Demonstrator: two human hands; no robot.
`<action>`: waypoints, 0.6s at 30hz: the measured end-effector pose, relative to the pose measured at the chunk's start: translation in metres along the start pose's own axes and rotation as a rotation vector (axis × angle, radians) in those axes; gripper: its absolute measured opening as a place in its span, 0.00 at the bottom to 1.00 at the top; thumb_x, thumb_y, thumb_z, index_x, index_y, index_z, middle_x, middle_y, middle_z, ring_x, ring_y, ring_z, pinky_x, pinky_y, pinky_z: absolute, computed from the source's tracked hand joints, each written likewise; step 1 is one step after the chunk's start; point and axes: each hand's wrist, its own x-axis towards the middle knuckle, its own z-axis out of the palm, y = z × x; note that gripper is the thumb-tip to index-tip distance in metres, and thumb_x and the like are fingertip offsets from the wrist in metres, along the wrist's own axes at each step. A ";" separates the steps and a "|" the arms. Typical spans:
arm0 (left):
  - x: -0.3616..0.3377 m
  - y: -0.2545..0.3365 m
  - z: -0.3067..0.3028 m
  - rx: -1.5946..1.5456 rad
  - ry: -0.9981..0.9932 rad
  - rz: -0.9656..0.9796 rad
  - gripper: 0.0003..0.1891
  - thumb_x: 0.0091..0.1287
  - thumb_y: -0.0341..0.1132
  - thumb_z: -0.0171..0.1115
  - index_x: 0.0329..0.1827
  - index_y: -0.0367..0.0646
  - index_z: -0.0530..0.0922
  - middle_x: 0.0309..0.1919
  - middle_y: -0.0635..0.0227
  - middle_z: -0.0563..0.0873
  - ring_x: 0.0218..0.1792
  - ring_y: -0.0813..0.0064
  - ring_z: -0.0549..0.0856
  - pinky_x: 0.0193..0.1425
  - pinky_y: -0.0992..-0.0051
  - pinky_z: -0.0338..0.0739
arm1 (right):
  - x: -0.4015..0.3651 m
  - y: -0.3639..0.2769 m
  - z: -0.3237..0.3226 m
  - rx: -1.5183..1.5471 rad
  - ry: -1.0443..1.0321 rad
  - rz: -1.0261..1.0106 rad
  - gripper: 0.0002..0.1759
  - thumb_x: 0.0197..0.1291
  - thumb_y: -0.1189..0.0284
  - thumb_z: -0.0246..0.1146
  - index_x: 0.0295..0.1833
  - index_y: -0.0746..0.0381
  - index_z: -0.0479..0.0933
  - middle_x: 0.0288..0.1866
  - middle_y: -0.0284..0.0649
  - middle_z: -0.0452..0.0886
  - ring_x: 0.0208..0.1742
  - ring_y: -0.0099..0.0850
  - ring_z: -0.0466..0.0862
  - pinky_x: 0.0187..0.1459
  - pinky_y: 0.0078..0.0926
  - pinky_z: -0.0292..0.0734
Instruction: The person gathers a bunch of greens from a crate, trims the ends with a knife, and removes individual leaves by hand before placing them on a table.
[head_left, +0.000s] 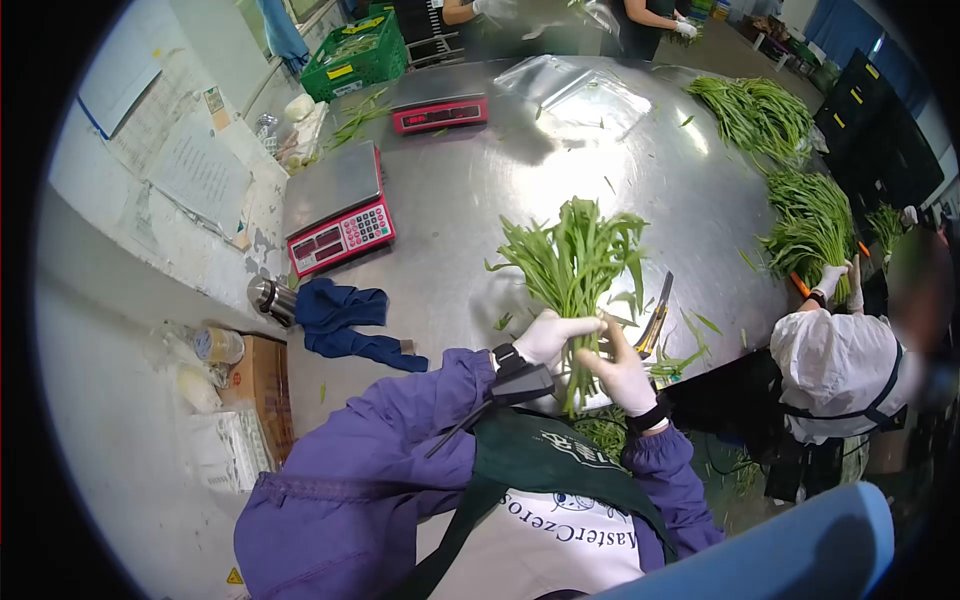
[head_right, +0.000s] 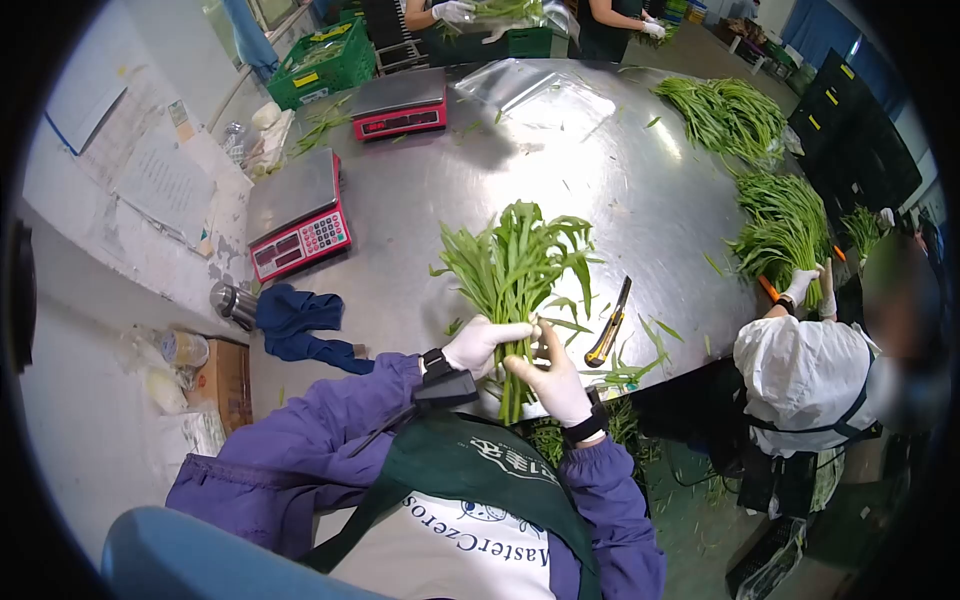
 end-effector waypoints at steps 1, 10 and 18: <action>0.002 0.002 0.004 -0.127 0.064 -0.029 0.09 0.65 0.28 0.59 0.46 0.36 0.78 0.38 0.67 0.84 0.40 0.74 0.83 0.48 0.73 0.78 | -0.001 0.002 0.005 -0.077 -0.040 -0.100 0.39 0.55 0.64 0.69 0.68 0.69 0.60 0.58 0.46 0.74 0.57 0.30 0.75 0.52 0.25 0.74; 0.001 0.002 0.002 -0.069 0.094 0.006 0.11 0.65 0.28 0.59 0.48 0.34 0.77 0.41 0.64 0.83 0.41 0.73 0.83 0.49 0.72 0.78 | 0.001 0.015 0.007 0.301 -0.233 0.259 0.16 0.60 0.70 0.64 0.50 0.65 0.73 0.34 0.31 0.78 0.31 0.19 0.77 0.35 0.17 0.72; -0.007 0.008 -0.007 0.355 0.063 0.052 0.18 0.64 0.34 0.63 0.55 0.36 0.75 0.48 0.67 0.82 0.48 0.78 0.80 0.54 0.76 0.74 | 0.015 0.001 -0.019 0.153 -0.284 0.295 0.11 0.60 0.71 0.63 0.43 0.65 0.74 0.29 0.31 0.76 0.26 0.19 0.74 0.30 0.18 0.69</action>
